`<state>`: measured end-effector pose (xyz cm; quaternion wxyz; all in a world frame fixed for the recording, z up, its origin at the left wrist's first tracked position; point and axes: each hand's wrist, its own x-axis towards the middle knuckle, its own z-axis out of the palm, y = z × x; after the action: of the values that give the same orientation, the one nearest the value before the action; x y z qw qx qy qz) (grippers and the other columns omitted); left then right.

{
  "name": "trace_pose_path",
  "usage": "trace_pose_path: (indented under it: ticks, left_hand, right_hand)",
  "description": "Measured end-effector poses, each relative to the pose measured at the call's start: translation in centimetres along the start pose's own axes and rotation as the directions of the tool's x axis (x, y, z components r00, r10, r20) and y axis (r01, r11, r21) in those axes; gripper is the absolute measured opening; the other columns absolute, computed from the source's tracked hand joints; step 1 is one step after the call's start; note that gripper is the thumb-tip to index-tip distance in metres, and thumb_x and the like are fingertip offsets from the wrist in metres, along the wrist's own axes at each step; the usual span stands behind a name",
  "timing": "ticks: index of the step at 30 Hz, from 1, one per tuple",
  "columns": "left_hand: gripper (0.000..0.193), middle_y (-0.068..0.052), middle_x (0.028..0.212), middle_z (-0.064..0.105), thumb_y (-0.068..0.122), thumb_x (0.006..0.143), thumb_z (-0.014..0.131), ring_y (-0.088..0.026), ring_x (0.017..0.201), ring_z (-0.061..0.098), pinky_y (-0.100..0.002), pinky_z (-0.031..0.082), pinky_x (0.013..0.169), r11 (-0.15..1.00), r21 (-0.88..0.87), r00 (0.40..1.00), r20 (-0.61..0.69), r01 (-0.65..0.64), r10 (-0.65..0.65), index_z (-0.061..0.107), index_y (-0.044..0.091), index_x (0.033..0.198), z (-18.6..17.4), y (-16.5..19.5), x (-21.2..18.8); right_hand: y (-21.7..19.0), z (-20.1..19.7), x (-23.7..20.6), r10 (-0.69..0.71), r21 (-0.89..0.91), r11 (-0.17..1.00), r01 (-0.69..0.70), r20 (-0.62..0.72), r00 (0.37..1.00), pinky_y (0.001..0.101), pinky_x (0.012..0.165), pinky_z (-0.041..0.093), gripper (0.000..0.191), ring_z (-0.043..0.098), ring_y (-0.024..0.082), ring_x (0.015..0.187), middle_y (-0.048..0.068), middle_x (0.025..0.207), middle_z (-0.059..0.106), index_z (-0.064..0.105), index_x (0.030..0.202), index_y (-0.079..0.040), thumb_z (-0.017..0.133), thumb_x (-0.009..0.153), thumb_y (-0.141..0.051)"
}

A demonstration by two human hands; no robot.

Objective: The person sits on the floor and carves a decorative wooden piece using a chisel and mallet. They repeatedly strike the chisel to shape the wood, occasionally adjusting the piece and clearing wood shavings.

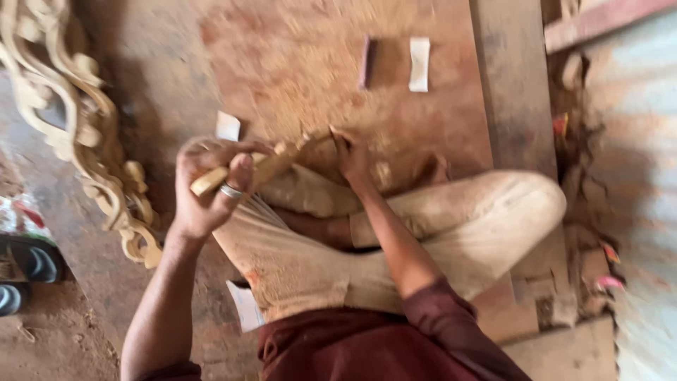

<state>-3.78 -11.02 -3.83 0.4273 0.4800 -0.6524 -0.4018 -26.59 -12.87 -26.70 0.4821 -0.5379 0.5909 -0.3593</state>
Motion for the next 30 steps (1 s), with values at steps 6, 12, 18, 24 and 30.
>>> trace_pose_path:
  ticks: [6, 12, 18, 24, 30]
  left_hand:
    - [0.026, -0.002, 0.075, 0.071, 0.017, 0.103, 0.057, -0.011, 0.055, 0.062, -0.03, 0.052, 0.059, 0.991, -0.057, 0.991, -0.037, 0.124, -0.126, 0.072, 0.004, 0.086, 0.0, -0.9, -0.4]
    - [0.029, 0.001, 0.057, 0.057, 0.023, 0.103, 0.058, -0.007, 0.052, 0.057, -0.028, 0.049, 0.057, 0.999, -0.025, 0.999, 0.0, 0.048, -0.048, 0.077, 0.002, 0.104, 0.0, -0.8, -0.6]
    - [0.03, 0.002, 0.061, 0.06, 0.024, 0.106, 0.058, -0.007, 0.056, 0.059, -0.027, 0.049, 0.061, 0.997, 0.064, 0.999, -0.029, -0.034, 0.036, 0.077, 0.002, 0.103, -0.1, -0.2, -0.3]
    - [0.027, 0.002, 0.056, 0.059, 0.021, 0.1, 0.058, -0.007, 0.046, 0.053, -0.025, 0.047, 0.054, 0.992, 0.106, 0.997, -0.028, -0.075, 0.078, 0.08, 0.005, 0.098, 0.3, 0.0, 0.0]
    - [0.019, -0.002, 0.086, 0.075, 0.014, 0.102, 0.06, -0.009, 0.057, 0.062, -0.027, 0.051, 0.054, 0.993, -0.055, 0.995, -0.009, 0.104, -0.104, 0.075, 0.005, 0.095, 0.9, 0.0, -0.5]
  right_hand:
    - [0.0, -0.7, -0.2, -0.094, 0.096, 0.991, 0.091, 0.025, 0.995, 0.028, 0.063, 0.042, 0.023, 0.048, 0.008, 0.073, 0.003, 0.085, 0.063, 0.073, 0.129, -0.003, 0.062, 0.109, -0.008]
    - [-0.1, -1.0, 0.0, -0.174, 0.103, 0.981, 0.167, 0.063, 0.983, 0.0279, 0.083, 0.048, 0.023, 0.06, 0.012, 0.094, 0.009, 0.103, 0.067, 0.073, 0.127, -0.003, 0.063, 0.106, -0.006]
    - [0.1, -0.2, 0.2, -0.084, 0.083, 0.994, 0.073, 0.138, 0.987, 0.0258, 0.084, 0.051, 0.024, 0.064, 0.011, 0.096, 0.004, 0.105, 0.073, 0.071, 0.123, 0.0, 0.066, 0.099, -0.002]
    - [0.2, -1.2, 0.6, -0.151, 0.072, 0.986, 0.151, 0.008, 0.988, 0.0281, 0.078, 0.051, 0.023, 0.063, 0.014, 0.09, 0.007, 0.11, 0.071, 0.073, 0.126, 0.0, 0.063, 0.106, -0.005]
    - [0.5, -1.6, 0.5, 0.207, -0.008, 0.978, -0.208, 0.146, 0.967, 0.0343, 0.062, 0.045, 0.022, 0.055, 0.021, 0.071, 0.013, 0.126, 0.076, 0.074, 0.116, 0.0, 0.055, 0.106, -0.006]
